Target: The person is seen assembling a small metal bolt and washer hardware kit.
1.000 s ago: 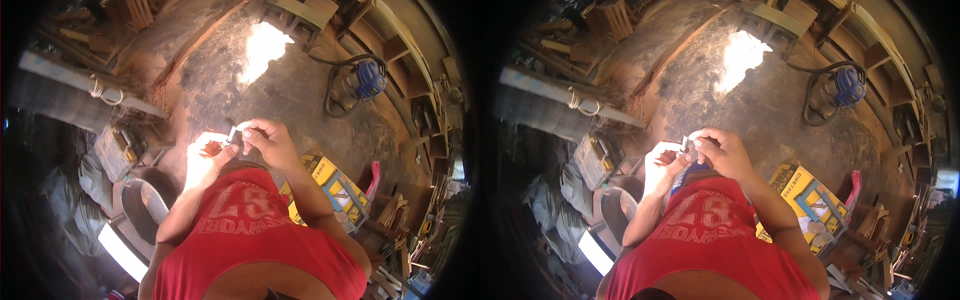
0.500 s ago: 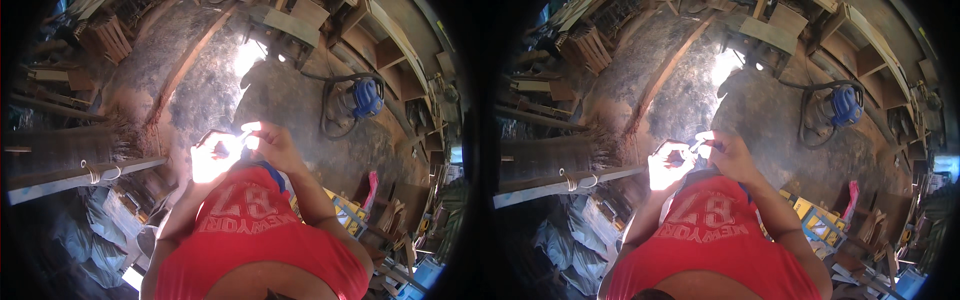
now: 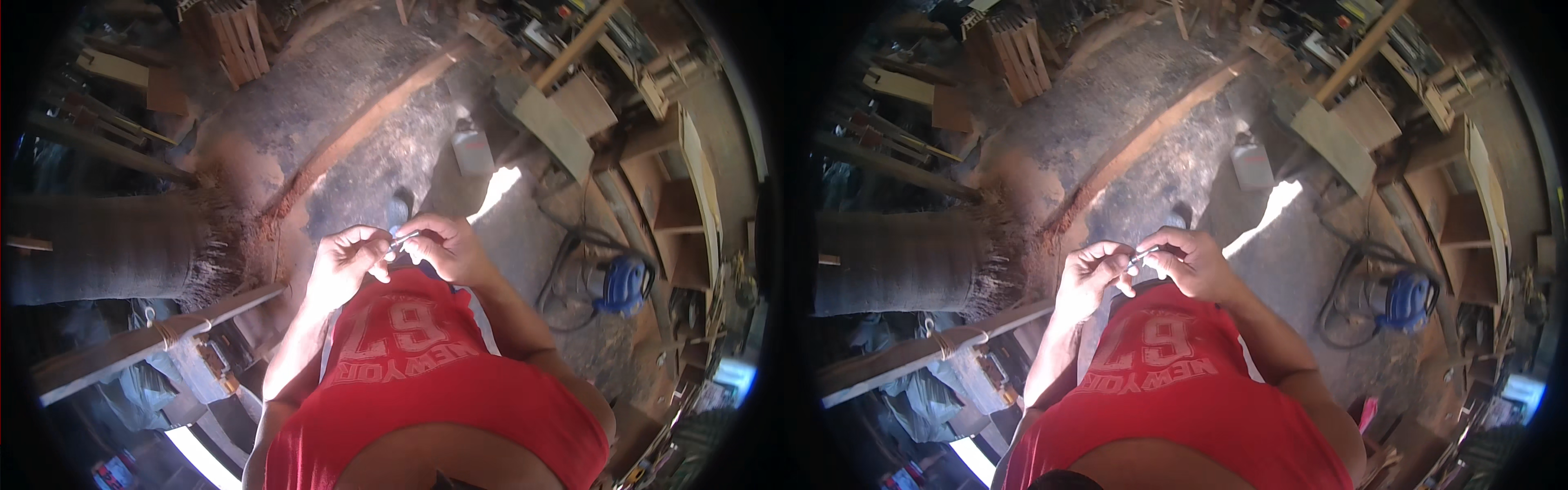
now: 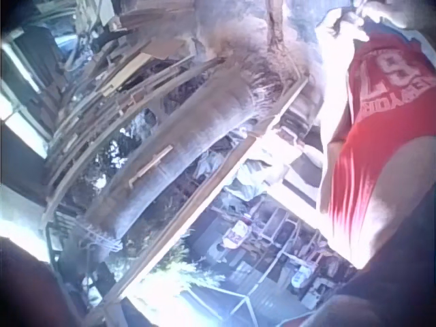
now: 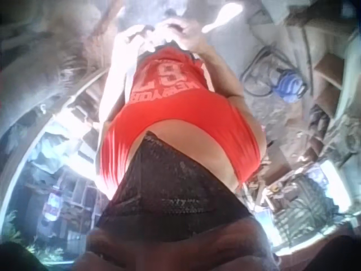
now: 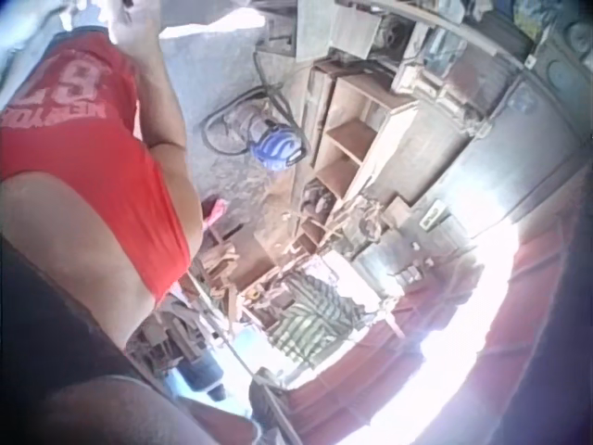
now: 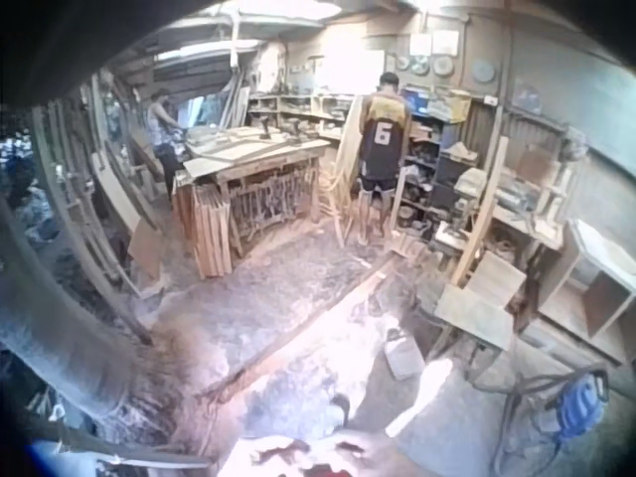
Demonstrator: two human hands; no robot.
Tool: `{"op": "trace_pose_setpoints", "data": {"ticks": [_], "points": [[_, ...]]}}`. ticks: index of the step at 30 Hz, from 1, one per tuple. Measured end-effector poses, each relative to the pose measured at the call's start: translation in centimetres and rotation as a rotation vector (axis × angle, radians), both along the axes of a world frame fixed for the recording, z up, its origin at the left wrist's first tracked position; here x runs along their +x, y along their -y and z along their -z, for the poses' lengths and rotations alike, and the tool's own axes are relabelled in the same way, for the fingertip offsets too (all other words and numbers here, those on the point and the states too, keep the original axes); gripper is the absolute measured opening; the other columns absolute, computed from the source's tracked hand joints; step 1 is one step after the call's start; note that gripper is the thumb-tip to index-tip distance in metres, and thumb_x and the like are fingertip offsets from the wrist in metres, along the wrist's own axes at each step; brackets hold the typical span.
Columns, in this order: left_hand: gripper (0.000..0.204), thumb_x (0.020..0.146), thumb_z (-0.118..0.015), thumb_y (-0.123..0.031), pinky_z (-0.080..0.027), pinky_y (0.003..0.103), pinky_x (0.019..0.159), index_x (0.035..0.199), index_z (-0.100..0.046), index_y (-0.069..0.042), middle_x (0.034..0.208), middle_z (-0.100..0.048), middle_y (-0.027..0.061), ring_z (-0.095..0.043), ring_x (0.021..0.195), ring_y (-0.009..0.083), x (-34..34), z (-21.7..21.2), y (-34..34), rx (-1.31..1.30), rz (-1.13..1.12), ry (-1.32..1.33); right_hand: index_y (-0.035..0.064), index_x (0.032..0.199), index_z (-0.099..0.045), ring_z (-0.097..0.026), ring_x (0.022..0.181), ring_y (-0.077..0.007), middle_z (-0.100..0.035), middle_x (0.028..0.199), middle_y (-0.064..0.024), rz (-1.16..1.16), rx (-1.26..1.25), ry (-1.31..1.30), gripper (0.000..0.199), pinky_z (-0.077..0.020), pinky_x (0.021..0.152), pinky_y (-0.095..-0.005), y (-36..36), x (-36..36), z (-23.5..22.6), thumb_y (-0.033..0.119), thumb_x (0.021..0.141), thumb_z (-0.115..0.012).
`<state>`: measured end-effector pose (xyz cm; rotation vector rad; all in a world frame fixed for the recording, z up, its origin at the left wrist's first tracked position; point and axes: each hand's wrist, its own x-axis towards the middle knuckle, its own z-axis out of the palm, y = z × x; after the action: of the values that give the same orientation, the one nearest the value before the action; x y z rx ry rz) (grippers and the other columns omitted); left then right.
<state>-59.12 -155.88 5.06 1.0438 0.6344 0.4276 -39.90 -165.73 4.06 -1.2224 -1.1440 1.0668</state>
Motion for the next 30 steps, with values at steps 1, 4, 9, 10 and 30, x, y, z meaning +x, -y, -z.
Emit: {"op": "trace_pose_setpoints", "data": {"ticks": [1, 4, 9, 10, 30], "points": [[0.021, 0.095, -0.066, -0.009, -0.055, 0.025, 0.065, 0.110, -0.064, 0.005, 0.087, -0.070, 0.0096, -0.065, 0.068, 0.0115, 1.6, -0.2, -2.0, -0.059, -0.073, 0.031, -0.0001, 0.107, -0.068, -0.059, 0.072, -0.0062, -0.068, 0.084, -0.0026, -0.037, -0.025, -0.056, 0.015, -0.0479, 0.063, -0.0229, -2.9, 1.7, 0.1, 0.008, 0.095, -0.064], [0.024, 0.090, -0.071, -0.006, -0.052, 0.022, 0.065, 0.110, -0.062, 0.005, 0.088, -0.070, 0.0086, -0.064, 0.071, 0.0090, 5.7, -1.6, -7.8, 0.356, -0.195, -0.113, 0.0007, 0.107, -0.069, -0.059, 0.072, -0.0060, -0.068, 0.085, -0.0024, -0.123, -0.021, -0.172, 0.014, -0.0478, 0.064, -0.0228, -11.8, 6.2, -0.8, 0.007, 0.095, -0.064], [0.017, 0.098, -0.060, -0.013, -0.053, 0.023, 0.056, 0.103, -0.062, 0.003, 0.073, -0.066, 0.0070, -0.065, 0.060, 0.0130, 9.8, -3.4, -19.8, -0.041, -0.207, -0.026, 0.0000, 0.106, -0.068, -0.064, 0.079, -0.0104, -0.069, 0.086, -0.0061, -0.304, 0.074, 0.003, 0.014, -0.0506, 0.071, -0.0253, -25.3, 11.4, -3.4, 0.007, 0.096, -0.063], [0.024, 0.102, -0.052, -0.020, -0.053, 0.026, 0.051, 0.102, -0.062, 0.002, 0.070, -0.063, 0.0087, -0.064, 0.055, 0.0168, 10.4, -3.5, -22.2, -0.143, -0.181, -0.022, -0.0001, 0.106, -0.067, -0.066, 0.083, -0.0122, -0.070, 0.088, -0.0079, -0.336, 0.092, -0.012, 0.014, -0.0513, 0.075, -0.0268, -27.7, 12.3, -3.7, 0.007, 0.096, -0.063], [0.044, 0.102, -0.044, -0.037, -0.056, 0.034, 0.055, 0.110, -0.056, 0.005, 0.077, -0.062, 0.0131, -0.065, 0.057, 0.0244, 23.2, -2.0, -84.0, -0.266, -0.119, 0.240, -0.0007, 0.107, -0.068, -0.061, 0.077, -0.0062, -0.068, 0.084, -0.0023, -0.338, -0.062, -0.062, 0.015, -0.0487, 0.068, -0.0237, -90.2, 25.3, -6.1, 0.008, 0.094, -0.065]]}}
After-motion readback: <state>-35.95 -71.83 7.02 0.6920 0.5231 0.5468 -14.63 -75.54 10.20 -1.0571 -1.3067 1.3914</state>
